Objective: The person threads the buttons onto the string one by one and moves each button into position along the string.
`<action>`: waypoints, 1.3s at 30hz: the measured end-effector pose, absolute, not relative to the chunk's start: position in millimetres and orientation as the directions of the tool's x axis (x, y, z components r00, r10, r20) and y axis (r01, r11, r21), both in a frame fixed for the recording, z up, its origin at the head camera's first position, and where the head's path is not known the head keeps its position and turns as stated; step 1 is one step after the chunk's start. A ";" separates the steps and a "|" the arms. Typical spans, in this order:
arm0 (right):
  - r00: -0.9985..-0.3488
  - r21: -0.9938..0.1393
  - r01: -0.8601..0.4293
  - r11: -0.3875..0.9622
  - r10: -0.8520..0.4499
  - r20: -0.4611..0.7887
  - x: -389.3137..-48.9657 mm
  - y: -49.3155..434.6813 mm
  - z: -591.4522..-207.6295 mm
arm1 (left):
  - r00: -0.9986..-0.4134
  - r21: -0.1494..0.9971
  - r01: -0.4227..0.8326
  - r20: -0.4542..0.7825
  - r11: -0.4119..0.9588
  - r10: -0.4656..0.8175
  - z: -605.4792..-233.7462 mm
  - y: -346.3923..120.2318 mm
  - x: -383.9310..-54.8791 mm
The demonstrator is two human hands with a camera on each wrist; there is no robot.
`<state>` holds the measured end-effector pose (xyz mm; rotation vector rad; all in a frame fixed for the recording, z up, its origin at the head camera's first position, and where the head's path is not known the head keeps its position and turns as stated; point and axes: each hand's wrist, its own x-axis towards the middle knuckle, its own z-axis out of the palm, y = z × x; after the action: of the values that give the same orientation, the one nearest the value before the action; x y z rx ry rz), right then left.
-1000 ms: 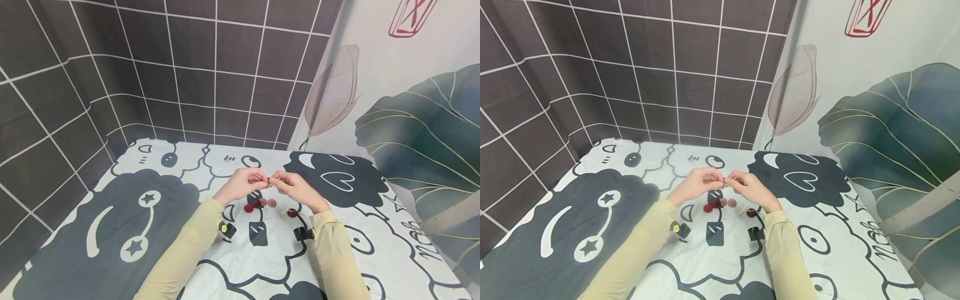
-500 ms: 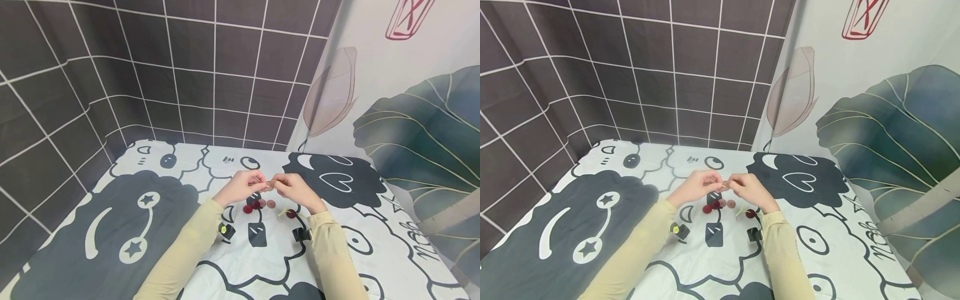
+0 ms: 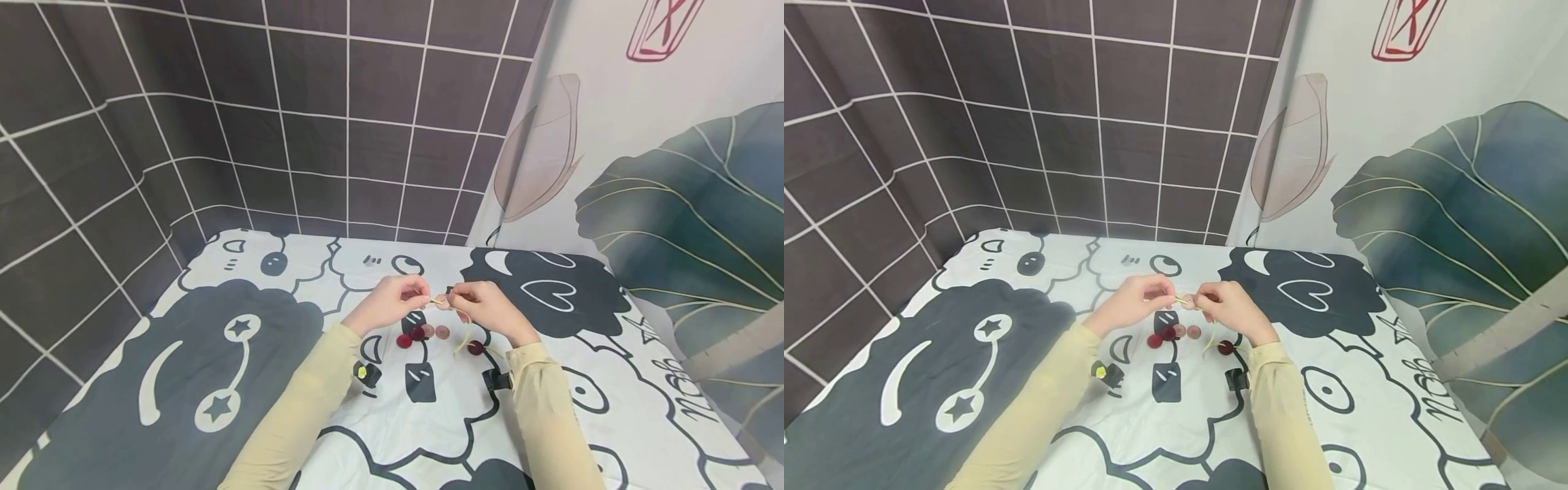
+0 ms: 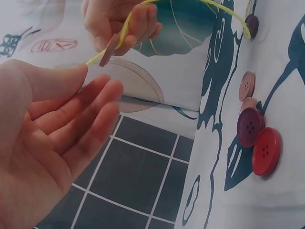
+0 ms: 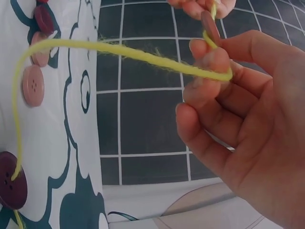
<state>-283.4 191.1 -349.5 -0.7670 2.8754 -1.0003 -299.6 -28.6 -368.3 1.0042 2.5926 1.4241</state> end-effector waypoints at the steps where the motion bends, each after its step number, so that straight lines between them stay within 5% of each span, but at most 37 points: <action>1: -0.882 -0.585 -0.443 0.680 -0.449 0.146 -283.2 191.6 -349.5 | -0.791 0.757 0.530 0.280 0.381 0.543 -368.1 -29.1 -299.6; 39: -0.821 -0.601 -0.367 0.710 -0.550 -0.149 -296.5 229.5 -370.1 | -0.807 0.747 0.527 0.289 0.406 0.515 -343.0 -74.5 -307.2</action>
<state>-296.5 229.5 -370.1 -0.7194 2.6008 -0.8148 -307.2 -74.5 -343.0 0.9800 2.6446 1.4123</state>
